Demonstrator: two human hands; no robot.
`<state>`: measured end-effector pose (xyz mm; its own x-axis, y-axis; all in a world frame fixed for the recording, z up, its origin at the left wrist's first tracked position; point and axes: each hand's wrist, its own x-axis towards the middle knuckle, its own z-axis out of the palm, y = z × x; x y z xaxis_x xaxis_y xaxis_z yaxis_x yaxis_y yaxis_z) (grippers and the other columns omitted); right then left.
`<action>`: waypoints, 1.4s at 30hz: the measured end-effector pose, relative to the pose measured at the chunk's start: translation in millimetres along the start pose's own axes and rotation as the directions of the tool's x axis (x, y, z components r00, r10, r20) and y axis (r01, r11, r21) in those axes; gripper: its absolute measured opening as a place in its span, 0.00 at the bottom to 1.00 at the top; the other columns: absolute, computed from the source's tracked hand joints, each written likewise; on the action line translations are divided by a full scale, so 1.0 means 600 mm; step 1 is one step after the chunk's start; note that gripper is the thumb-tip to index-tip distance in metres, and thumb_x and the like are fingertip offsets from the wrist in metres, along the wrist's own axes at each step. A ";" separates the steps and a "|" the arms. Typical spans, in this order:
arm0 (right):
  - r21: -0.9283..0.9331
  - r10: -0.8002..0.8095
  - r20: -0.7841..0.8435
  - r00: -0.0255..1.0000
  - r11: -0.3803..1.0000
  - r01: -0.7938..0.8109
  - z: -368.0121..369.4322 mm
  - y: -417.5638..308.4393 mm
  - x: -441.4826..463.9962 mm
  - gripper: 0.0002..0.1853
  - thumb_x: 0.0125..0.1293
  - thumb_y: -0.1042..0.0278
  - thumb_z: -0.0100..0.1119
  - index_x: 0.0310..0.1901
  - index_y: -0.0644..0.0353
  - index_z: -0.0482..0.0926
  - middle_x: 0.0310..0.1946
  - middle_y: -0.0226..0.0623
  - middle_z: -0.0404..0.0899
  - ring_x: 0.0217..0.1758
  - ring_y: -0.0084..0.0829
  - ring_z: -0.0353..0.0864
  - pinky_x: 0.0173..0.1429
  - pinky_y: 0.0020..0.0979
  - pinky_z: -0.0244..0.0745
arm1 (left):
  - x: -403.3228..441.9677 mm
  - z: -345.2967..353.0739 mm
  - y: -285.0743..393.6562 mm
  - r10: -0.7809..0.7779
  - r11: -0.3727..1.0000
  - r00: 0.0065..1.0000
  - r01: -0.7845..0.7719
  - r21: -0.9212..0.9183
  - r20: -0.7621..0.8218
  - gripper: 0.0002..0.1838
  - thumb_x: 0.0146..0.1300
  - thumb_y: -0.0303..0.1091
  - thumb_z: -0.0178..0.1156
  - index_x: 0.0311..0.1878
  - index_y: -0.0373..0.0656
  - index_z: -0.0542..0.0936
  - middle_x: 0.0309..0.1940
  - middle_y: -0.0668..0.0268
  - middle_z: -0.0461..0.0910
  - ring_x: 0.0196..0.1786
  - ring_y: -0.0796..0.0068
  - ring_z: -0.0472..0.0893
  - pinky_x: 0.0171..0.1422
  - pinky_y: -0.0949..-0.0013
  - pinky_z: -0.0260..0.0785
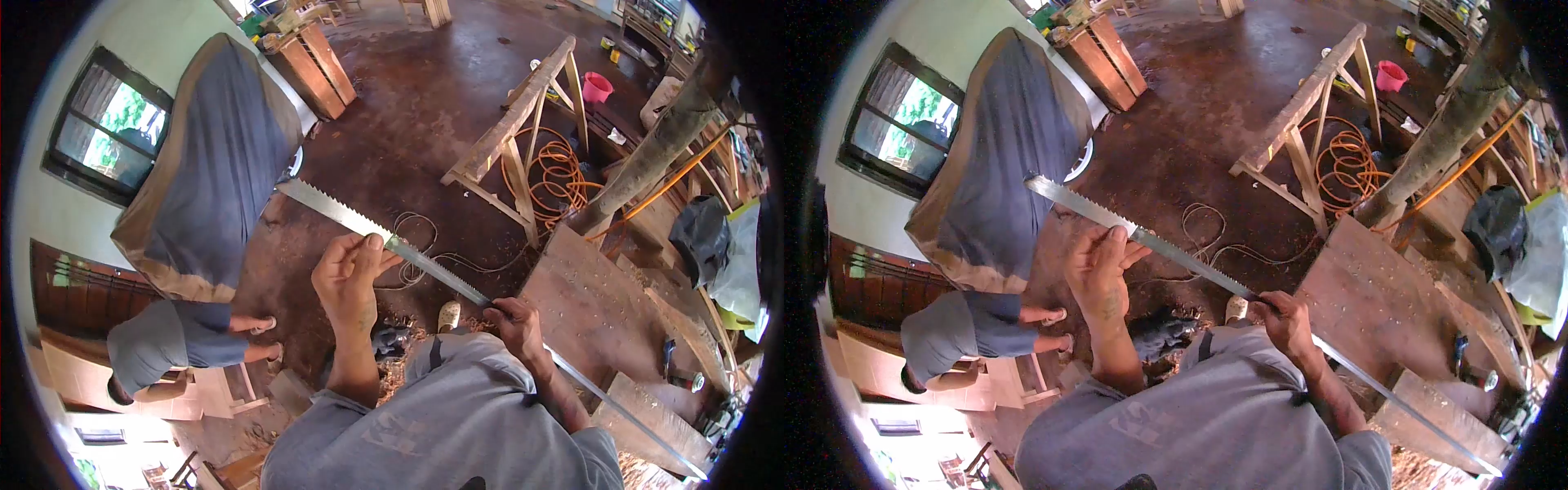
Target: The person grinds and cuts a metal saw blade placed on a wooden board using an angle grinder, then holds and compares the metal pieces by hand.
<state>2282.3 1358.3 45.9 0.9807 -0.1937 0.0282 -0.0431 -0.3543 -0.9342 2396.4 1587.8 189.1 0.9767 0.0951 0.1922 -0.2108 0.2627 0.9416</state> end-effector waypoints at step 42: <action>0.010 0.031 -0.012 0.999 0.999 -0.031 0.000 -0.013 0.010 0.12 0.60 0.69 0.72 0.42 0.68 0.86 0.33 0.48 0.87 0.34 0.38 0.88 0.39 0.34 0.79 | 0.031 -0.011 -0.022 -0.049 0.999 0.999 0.049 -0.024 -0.005 0.07 0.67 0.21 0.64 0.46 0.30 0.79 0.39 0.55 0.86 0.39 0.66 0.88 0.46 0.59 0.87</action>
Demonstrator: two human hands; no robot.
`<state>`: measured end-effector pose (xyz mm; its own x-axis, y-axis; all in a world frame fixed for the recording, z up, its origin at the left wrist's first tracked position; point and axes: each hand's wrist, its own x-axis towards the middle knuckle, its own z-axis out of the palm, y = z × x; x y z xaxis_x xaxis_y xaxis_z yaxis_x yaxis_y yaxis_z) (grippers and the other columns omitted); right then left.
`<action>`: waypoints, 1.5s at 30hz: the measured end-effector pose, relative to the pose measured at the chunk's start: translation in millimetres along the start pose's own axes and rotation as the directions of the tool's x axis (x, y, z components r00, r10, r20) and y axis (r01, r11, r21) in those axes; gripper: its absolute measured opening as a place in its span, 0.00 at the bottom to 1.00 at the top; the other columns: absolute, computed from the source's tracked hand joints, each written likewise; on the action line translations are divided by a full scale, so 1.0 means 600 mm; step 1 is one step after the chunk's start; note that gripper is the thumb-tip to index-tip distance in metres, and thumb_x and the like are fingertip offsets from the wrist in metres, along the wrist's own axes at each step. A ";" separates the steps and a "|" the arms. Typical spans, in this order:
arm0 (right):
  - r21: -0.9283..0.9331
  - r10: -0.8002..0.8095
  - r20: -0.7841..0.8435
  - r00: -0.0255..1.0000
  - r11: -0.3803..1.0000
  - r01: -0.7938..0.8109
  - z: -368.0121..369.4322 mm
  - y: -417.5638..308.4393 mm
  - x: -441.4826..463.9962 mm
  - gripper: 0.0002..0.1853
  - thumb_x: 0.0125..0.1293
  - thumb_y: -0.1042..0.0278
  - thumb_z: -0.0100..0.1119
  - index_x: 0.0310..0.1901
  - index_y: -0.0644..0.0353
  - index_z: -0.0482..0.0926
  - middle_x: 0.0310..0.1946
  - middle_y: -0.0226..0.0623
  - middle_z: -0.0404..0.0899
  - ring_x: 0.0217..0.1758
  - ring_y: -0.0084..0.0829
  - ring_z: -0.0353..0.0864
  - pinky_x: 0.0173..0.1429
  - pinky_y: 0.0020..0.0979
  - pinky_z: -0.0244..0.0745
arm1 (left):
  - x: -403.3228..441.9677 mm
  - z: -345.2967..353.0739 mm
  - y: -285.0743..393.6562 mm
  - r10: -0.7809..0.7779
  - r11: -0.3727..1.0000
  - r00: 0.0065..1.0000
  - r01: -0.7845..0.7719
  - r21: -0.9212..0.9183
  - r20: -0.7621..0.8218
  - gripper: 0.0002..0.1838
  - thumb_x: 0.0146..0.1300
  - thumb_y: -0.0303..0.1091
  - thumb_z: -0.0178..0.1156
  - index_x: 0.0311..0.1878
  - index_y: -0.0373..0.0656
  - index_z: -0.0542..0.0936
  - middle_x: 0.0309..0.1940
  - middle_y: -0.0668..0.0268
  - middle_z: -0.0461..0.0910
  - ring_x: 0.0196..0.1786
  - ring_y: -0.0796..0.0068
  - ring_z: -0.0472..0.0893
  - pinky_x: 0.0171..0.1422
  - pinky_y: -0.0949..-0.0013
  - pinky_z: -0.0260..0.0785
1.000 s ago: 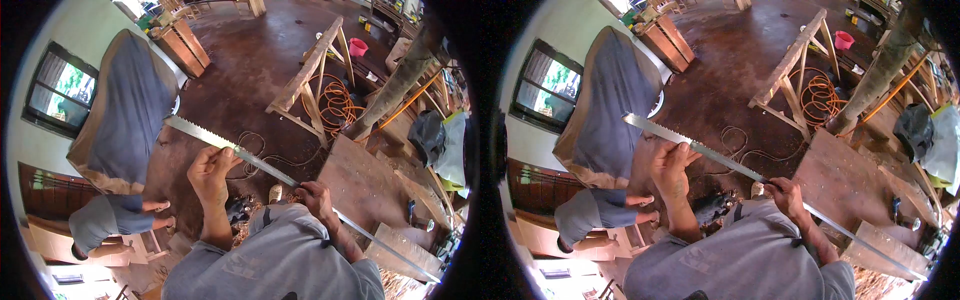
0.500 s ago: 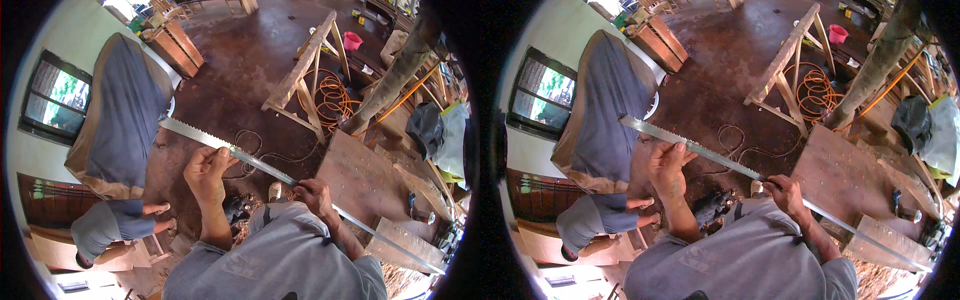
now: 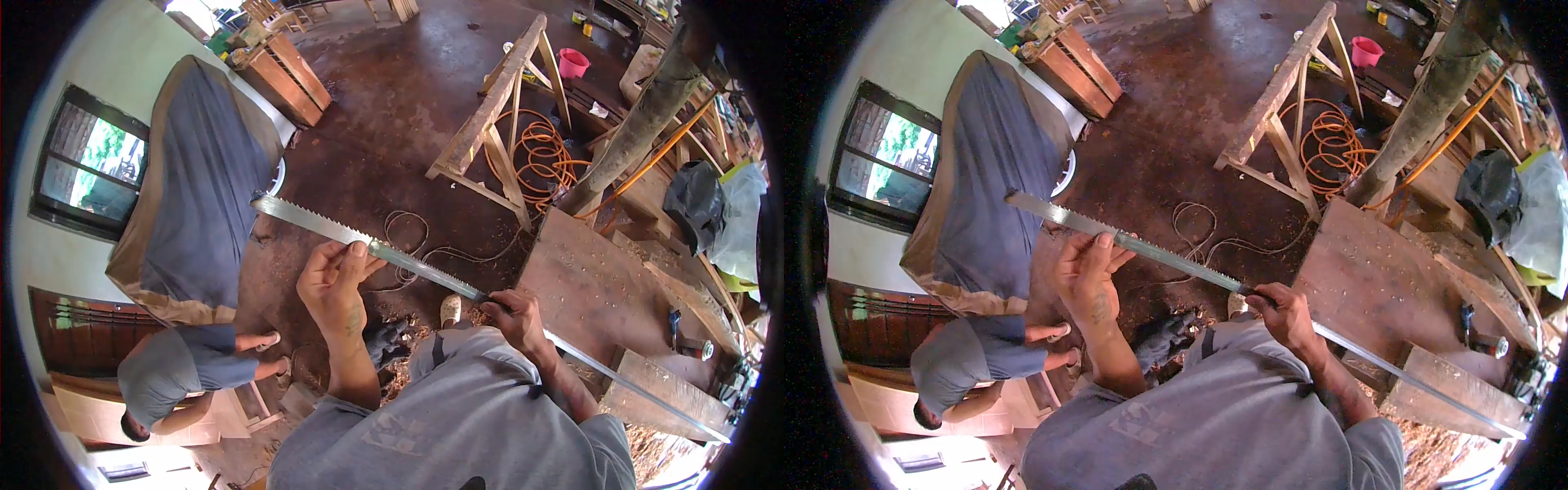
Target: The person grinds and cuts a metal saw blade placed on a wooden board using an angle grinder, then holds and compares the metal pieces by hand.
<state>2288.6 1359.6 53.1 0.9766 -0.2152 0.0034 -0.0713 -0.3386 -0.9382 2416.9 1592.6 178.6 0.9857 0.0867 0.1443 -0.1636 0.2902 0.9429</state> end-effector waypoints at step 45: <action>0.019 0.041 -0.016 0.999 0.999 -0.040 0.008 0.001 -0.026 0.12 0.63 0.69 0.71 0.44 0.67 0.86 0.36 0.50 0.86 0.36 0.39 0.87 0.39 0.35 0.78 | -0.022 -0.018 0.006 0.037 0.999 0.999 -0.037 -0.030 0.025 0.06 0.67 0.20 0.63 0.44 0.30 0.79 0.39 0.56 0.86 0.39 0.69 0.87 0.47 0.59 0.86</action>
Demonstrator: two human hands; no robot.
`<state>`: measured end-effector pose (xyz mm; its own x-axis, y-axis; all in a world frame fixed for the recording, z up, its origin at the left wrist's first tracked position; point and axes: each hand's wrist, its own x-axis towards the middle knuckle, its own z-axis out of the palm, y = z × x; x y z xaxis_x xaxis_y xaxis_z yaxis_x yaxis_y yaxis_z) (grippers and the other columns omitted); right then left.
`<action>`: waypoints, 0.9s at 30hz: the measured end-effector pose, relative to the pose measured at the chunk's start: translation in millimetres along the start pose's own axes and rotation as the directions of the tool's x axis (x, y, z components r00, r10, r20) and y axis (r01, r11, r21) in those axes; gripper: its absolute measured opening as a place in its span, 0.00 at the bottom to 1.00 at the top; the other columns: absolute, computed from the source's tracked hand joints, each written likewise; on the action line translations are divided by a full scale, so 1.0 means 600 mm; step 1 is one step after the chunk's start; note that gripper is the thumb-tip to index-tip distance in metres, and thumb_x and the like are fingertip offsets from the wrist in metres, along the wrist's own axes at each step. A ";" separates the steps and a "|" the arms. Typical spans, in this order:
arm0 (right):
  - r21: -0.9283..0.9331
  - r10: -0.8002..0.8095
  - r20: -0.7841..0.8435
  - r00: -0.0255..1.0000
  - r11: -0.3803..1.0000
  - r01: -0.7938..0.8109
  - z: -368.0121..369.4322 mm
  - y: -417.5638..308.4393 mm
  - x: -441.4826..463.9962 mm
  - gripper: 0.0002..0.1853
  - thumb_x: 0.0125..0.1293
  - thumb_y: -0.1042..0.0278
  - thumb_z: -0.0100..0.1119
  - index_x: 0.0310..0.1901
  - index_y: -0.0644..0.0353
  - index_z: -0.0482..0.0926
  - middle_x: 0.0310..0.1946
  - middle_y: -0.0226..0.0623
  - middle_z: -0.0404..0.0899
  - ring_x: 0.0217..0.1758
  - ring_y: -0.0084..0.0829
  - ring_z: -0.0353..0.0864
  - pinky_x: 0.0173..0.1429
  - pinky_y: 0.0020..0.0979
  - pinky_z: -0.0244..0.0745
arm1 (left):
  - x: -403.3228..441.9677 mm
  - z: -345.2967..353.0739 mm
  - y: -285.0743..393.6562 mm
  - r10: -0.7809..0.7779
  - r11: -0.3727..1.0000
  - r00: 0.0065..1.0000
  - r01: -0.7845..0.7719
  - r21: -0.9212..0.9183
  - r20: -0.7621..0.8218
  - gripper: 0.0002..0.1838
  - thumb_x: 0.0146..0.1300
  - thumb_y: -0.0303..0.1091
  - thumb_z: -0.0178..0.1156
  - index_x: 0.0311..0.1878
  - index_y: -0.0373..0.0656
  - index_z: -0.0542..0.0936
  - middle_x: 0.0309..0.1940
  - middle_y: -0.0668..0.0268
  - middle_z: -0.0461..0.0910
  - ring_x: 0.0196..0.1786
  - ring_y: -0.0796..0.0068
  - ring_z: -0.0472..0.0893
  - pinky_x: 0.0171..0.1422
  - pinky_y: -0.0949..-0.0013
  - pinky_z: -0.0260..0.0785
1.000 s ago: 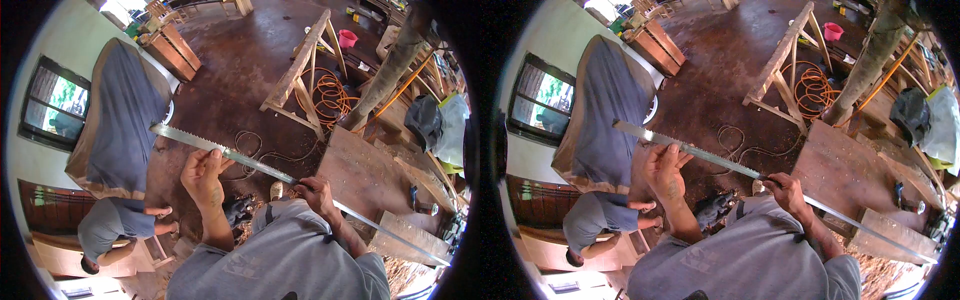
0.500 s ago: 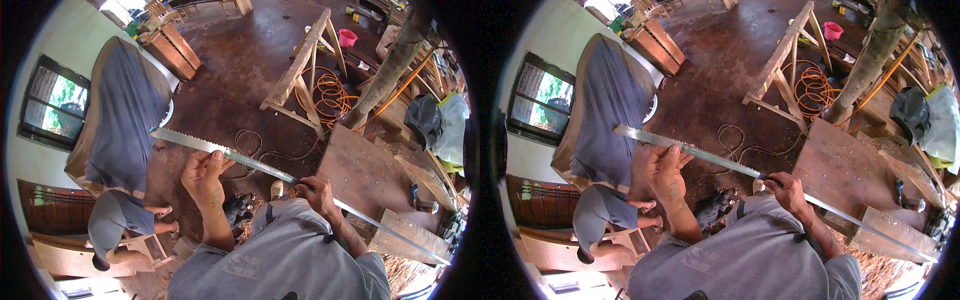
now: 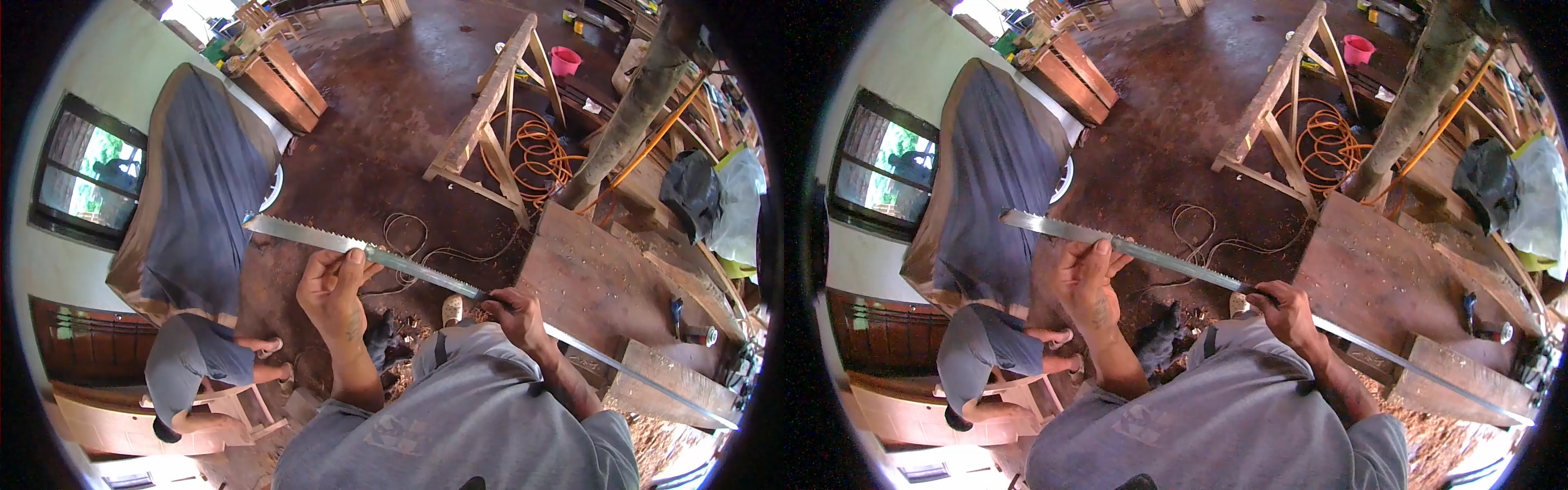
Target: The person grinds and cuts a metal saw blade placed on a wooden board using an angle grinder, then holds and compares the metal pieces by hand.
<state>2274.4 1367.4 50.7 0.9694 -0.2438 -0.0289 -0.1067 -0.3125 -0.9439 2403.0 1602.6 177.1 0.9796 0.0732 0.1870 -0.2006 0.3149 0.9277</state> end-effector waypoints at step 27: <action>-0.050 -0.023 -0.063 0.998 0.999 0.020 0.002 0.004 0.026 0.12 0.62 0.69 0.72 0.44 0.68 0.85 0.39 0.50 0.86 0.38 0.45 0.87 0.41 0.37 0.80 | 0.041 0.024 -0.026 0.003 0.999 0.999 -0.002 0.036 -0.033 0.07 0.65 0.18 0.64 0.44 0.28 0.79 0.38 0.53 0.86 0.39 0.67 0.87 0.45 0.59 0.88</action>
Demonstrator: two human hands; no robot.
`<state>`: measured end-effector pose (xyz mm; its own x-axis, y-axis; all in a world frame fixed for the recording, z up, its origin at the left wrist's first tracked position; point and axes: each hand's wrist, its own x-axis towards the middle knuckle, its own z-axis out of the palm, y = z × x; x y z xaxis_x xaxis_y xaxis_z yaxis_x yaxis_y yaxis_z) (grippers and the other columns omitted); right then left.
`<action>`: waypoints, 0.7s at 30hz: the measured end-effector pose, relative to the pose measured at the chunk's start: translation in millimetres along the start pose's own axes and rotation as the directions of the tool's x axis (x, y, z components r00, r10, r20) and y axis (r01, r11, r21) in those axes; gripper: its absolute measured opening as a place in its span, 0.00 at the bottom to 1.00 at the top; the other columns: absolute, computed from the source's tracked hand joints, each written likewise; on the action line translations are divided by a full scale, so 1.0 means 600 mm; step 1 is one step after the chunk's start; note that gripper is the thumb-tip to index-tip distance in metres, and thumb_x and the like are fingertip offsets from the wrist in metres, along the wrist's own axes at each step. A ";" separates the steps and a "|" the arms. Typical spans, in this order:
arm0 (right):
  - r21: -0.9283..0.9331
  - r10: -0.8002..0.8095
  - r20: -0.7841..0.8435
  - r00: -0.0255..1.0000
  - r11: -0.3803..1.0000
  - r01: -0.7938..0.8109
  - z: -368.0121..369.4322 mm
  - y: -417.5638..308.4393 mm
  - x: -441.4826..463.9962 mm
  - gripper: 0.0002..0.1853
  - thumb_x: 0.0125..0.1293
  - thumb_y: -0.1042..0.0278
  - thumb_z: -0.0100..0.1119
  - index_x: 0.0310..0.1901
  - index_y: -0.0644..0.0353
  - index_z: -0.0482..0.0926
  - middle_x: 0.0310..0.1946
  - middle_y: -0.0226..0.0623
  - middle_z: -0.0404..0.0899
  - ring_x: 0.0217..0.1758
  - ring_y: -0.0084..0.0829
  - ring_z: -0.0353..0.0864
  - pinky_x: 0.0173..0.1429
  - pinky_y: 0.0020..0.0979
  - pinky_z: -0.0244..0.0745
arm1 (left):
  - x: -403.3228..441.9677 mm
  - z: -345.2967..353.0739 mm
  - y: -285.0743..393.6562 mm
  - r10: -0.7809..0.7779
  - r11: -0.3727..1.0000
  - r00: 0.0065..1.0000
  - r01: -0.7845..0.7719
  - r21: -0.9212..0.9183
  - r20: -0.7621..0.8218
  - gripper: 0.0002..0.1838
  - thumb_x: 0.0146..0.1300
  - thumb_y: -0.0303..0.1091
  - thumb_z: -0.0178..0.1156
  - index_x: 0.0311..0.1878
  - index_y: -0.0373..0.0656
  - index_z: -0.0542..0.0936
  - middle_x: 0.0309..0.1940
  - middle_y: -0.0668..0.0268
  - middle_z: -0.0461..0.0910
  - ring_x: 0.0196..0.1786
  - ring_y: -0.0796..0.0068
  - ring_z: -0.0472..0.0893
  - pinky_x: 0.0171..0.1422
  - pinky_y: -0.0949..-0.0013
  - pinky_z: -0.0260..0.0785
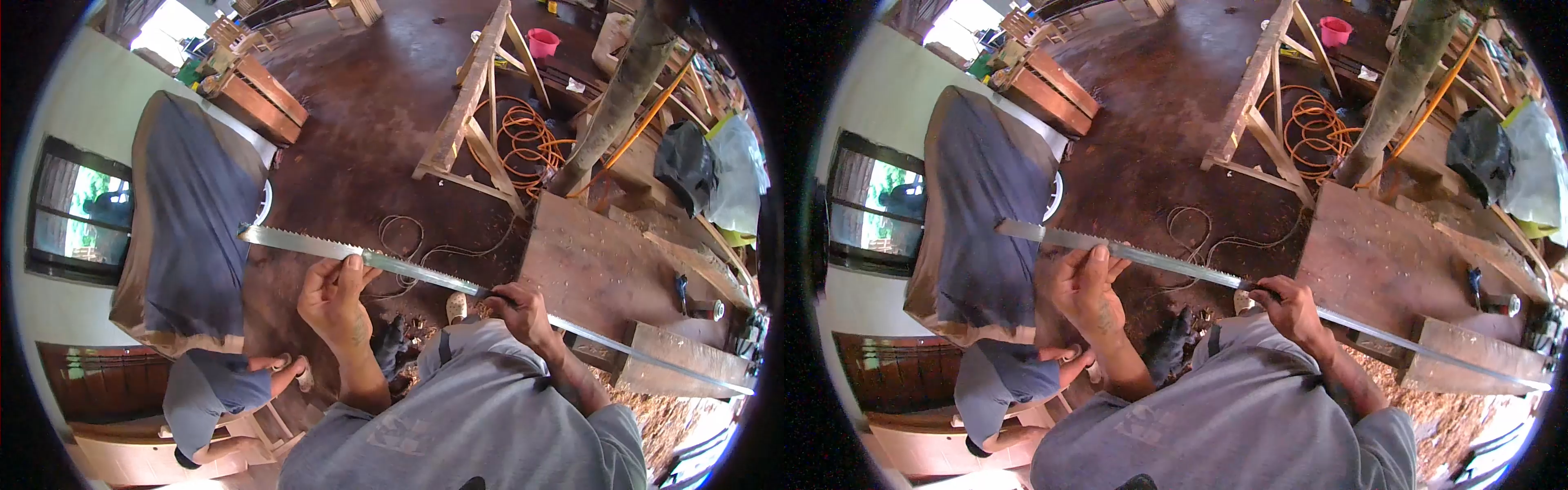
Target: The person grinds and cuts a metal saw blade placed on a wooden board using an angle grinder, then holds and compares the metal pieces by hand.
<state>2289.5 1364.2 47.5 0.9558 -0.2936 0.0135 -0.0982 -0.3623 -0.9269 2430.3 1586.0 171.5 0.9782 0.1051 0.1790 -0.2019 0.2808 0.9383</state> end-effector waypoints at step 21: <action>-0.250 0.030 -0.089 0.996 0.967 -0.051 0.036 0.024 0.076 0.11 0.62 0.70 0.66 0.44 0.65 0.86 0.39 0.49 0.85 0.42 0.52 0.84 0.50 0.44 0.78 | 0.141 -0.023 -0.110 -0.099 0.986 0.995 0.102 0.134 -0.026 0.06 0.64 0.21 0.67 0.40 0.32 0.79 0.38 0.56 0.85 0.39 0.72 0.85 0.50 0.66 0.83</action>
<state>2337.5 1364.7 26.4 0.9240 -0.3819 0.0191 -0.2134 -0.5565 -0.8030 2525.7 1589.4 120.9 0.9918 0.1015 0.0771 -0.0928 0.1601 0.9827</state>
